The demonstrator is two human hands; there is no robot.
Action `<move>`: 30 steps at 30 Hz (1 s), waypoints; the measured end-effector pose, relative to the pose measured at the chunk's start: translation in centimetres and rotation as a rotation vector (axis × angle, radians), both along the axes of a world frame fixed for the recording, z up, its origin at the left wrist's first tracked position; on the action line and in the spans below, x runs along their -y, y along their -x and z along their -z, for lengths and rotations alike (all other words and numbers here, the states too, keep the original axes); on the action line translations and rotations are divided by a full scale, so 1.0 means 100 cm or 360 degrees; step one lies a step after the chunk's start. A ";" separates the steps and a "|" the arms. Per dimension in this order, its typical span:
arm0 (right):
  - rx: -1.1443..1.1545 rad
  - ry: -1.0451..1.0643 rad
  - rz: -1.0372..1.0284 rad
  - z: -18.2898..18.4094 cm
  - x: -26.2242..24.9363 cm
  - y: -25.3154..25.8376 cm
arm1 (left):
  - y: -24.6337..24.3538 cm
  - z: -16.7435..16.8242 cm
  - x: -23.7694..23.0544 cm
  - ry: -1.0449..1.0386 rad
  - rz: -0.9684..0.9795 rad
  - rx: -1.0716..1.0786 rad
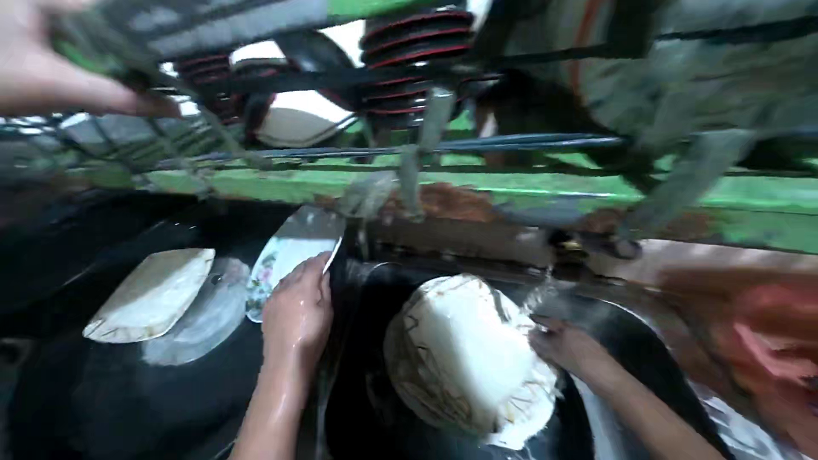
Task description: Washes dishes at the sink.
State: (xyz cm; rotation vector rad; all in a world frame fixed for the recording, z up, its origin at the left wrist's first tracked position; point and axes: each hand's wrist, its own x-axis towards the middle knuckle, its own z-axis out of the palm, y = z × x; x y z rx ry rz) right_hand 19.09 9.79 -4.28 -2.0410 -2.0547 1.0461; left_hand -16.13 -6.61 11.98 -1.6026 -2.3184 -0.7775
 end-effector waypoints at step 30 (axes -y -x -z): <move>-0.1125 0.0141 0.1068 -0.021 0.083 -0.013 | -0.212 0.173 -0.066 0.0810 0.1628 0.0308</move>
